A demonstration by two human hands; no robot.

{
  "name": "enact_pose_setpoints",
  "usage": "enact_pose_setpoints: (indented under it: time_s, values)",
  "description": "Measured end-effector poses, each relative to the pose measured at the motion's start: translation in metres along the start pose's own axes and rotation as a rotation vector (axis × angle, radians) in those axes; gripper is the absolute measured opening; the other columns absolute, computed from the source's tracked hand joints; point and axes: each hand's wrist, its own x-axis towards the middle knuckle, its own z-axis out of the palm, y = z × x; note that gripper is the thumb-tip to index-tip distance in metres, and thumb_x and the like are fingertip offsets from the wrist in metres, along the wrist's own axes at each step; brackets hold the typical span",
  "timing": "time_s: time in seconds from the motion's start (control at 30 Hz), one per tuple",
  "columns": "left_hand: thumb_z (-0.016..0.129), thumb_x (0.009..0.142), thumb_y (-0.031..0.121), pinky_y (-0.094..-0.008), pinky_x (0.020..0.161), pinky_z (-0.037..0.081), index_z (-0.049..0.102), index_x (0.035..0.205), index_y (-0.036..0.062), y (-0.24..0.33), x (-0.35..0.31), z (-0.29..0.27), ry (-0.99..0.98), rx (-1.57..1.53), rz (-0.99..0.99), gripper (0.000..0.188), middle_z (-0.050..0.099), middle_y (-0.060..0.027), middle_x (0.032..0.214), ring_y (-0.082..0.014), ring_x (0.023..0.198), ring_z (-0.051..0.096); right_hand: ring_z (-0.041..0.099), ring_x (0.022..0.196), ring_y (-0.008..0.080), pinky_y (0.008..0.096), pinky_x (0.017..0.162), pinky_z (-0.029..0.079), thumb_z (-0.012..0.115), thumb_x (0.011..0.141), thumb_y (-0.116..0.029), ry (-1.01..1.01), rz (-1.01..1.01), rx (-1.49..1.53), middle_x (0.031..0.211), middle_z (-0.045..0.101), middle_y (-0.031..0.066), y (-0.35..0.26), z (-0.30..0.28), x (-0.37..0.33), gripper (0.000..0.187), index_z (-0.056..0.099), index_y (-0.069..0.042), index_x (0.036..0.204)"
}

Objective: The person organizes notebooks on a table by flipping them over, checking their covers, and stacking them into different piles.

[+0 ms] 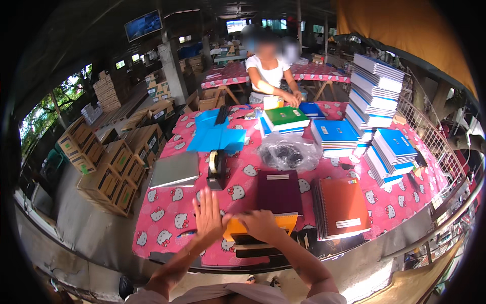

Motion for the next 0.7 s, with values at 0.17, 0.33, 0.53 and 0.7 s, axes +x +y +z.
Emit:
enact_pose_setpoints:
  time_s: [0.17,0.33,0.53,0.7]
  values:
    - [0.052,0.093,0.053,-0.0606,0.114,0.021,0.038,0.145,-0.0049,0.021,-0.025,0.003,-0.105,0.050,0.080,0.079,0.035,-0.0237,0.153,-0.0372,0.145,0.028,0.070,0.070,0.0303,0.0435,0.059,0.055,0.058,0.095,-0.026,0.001,0.042,-0.045,0.094,0.073,0.0081,0.012,0.000,-0.015,0.028,0.062,-0.020,0.122]
    - [0.052,0.092,0.056,-0.0578,0.115,0.022,0.036,0.147,-0.0035,0.007,0.013,0.005,0.013,0.099,0.093,0.083,0.036,-0.0209,0.154,-0.0327,0.147,0.028,0.069,0.071,0.0307,0.0429,0.065,0.054,0.062,0.092,-0.023,-0.168,0.060,-0.092,0.089,0.071,0.0056,0.002,-0.003,-0.009,0.037,0.058,-0.019,0.128]
    - [0.055,0.094,0.046,-0.0561,0.108,0.033,0.054,0.131,-0.0017,0.014,-0.011,-0.012,0.198,0.010,0.193,0.060,0.053,-0.0206,0.135,-0.0343,0.131,0.046,0.068,0.075,0.0294,0.0416,0.079,0.050,0.068,0.084,-0.021,0.205,-0.106,-0.117,0.078,0.069,0.0066,0.015,-0.039,-0.020,0.025,0.061,-0.013,0.106]
    - [0.061,0.092,0.040,-0.0574,0.106,0.034,0.062,0.097,0.0046,-0.002,0.030,-0.021,0.109,-0.054,0.382,0.036,0.061,-0.0112,0.113,-0.0259,0.104,0.057,0.068,0.075,0.0291,0.0421,0.072,0.052,0.068,0.085,-0.020,-0.021,-0.049,0.006,0.081,0.069,0.0068,0.044,-0.028,-0.023,0.015,0.066,-0.014,0.098]
